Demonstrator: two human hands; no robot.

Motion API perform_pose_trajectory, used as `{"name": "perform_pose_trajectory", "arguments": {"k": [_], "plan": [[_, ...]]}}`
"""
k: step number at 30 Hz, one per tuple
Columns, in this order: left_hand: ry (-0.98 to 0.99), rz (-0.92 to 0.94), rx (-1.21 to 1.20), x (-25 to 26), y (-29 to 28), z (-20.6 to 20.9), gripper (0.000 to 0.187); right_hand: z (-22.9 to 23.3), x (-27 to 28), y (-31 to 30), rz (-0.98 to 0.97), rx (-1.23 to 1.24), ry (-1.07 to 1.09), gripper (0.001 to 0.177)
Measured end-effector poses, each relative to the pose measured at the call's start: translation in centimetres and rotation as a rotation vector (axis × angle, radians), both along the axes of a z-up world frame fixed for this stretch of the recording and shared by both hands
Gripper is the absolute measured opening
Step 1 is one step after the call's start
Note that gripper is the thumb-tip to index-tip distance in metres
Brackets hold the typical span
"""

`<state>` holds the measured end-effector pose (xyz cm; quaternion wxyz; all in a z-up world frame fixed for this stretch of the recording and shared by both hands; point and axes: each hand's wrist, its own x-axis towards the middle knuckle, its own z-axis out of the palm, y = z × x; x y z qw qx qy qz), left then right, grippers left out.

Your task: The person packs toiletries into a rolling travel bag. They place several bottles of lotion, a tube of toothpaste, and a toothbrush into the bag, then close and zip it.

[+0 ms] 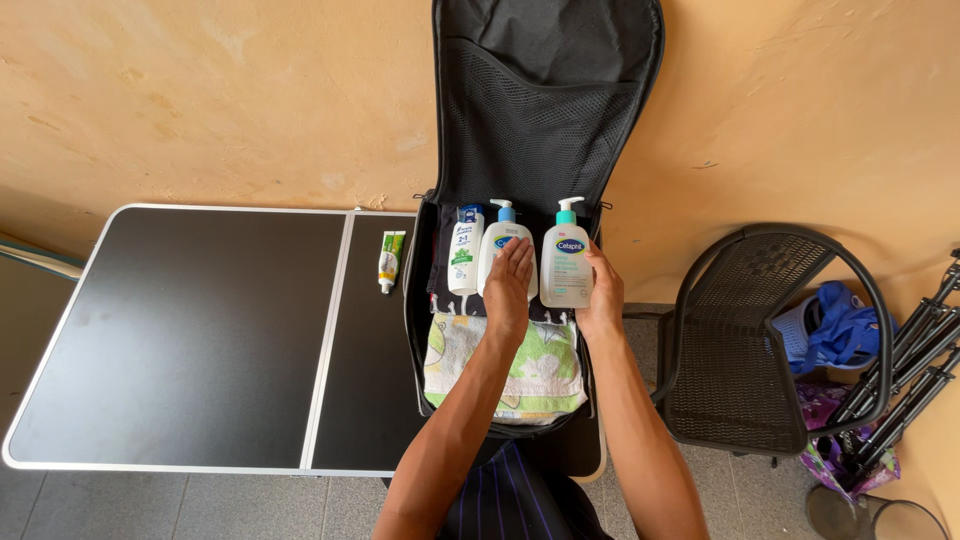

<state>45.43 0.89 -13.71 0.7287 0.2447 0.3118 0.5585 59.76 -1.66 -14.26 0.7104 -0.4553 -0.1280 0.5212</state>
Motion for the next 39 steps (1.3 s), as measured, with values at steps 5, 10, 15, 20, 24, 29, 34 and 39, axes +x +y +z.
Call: {"name": "perform_pose_trajectory", "arguments": {"k": [5,10,15,20,24,29,34,39], "plan": [[-0.063,0.001,-0.052,-0.7,0.6,-0.6,0.06,-2.4,0.8,0.9,0.045,-0.026,-0.084,0.045],[-0.086,0.007,-0.081,-0.8,0.6,-0.5,0.061,-5.1,0.9,1.8,0.025,-0.121,-0.252,0.043],[-0.097,0.007,-0.091,-1.1,0.5,-0.1,0.061,-8.4,0.6,2.5,0.0,-0.069,-0.305,0.041],[-0.104,0.013,-0.104,-1.0,0.6,0.3,0.06,-9.7,-0.2,3.1,0.011,-0.139,-0.483,0.04],[-0.135,0.025,-0.124,-1.1,0.6,0.6,0.06,-8.7,-0.9,2.8,-0.066,-0.182,-0.613,0.038],[-0.192,0.021,-0.126,-1.9,0.6,0.9,0.059,-5.9,-1.9,1.8,-0.058,-0.224,-0.724,0.039],[-0.17,0.004,-0.106,-2.5,0.3,0.8,0.058,-3.7,-2.8,0.2,-0.04,-0.228,-0.802,0.037],[-0.103,-0.017,-0.089,-2.9,0.0,1.4,0.059,-3.2,-3.4,-0.5,-0.047,-0.148,-0.854,0.038]]}}
